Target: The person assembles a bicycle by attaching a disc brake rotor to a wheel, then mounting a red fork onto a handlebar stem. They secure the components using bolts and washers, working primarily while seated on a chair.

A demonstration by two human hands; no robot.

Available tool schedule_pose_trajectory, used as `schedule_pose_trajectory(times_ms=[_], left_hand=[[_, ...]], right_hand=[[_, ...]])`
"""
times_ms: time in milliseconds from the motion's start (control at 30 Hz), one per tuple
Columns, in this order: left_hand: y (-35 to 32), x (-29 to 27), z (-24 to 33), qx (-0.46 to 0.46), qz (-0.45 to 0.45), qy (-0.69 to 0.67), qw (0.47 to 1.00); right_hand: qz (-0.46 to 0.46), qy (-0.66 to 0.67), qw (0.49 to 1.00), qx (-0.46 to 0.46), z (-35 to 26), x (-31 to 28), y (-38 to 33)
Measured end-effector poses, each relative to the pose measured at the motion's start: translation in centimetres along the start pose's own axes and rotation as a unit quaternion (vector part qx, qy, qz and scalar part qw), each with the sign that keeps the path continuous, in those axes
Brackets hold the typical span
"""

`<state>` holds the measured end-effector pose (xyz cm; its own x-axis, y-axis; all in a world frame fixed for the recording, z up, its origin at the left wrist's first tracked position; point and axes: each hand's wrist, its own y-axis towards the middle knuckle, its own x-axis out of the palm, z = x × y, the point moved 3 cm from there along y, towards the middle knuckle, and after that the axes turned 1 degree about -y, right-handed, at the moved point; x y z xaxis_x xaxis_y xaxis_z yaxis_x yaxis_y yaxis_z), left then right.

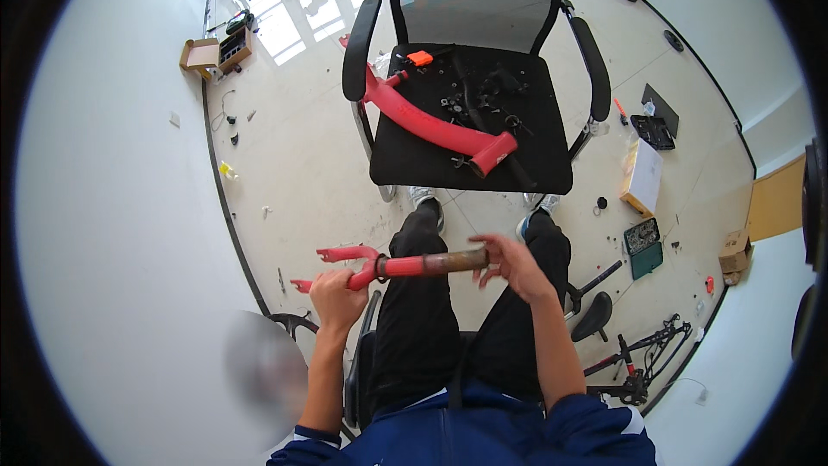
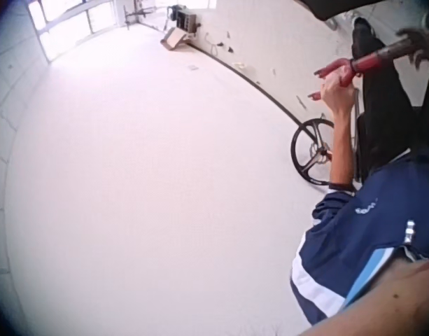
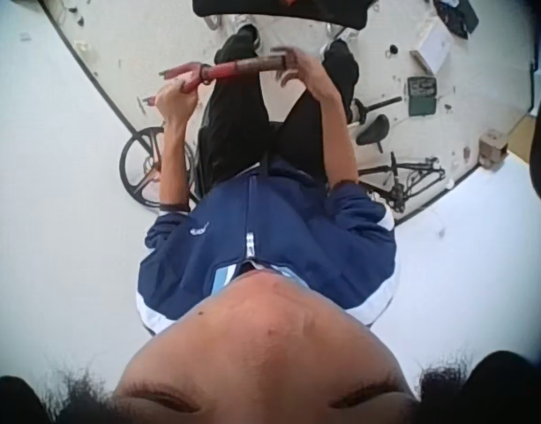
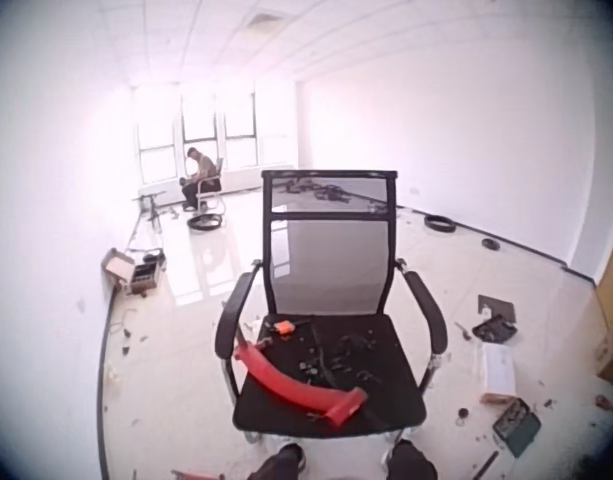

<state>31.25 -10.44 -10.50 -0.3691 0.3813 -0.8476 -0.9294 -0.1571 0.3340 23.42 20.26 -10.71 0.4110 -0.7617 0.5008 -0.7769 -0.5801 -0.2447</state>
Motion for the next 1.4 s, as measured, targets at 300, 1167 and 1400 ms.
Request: schedule_pose_trajectory(times_ms=[300, 1167, 1400], left_hand=[[-5.4, 0.9, -4.9, -0.217, 0.006, -0.029, 0.976], [-47.3, -11.6, -24.2, -0.737, 0.029, 0.161, 0.656], [-53.4, -8.6, -29.7, -0.791, 0.091, 0.041, 0.604]], right_hand=[[0.33, -0.233, 0.91, -0.091, -1.9, -8.9, 7.7], [0.118, 0.097, 0.988, -0.026, 13.8, 12.9, 13.6], [0.069, 0.041, 0.997, -0.004, 14.6, 12.9, 14.2]])
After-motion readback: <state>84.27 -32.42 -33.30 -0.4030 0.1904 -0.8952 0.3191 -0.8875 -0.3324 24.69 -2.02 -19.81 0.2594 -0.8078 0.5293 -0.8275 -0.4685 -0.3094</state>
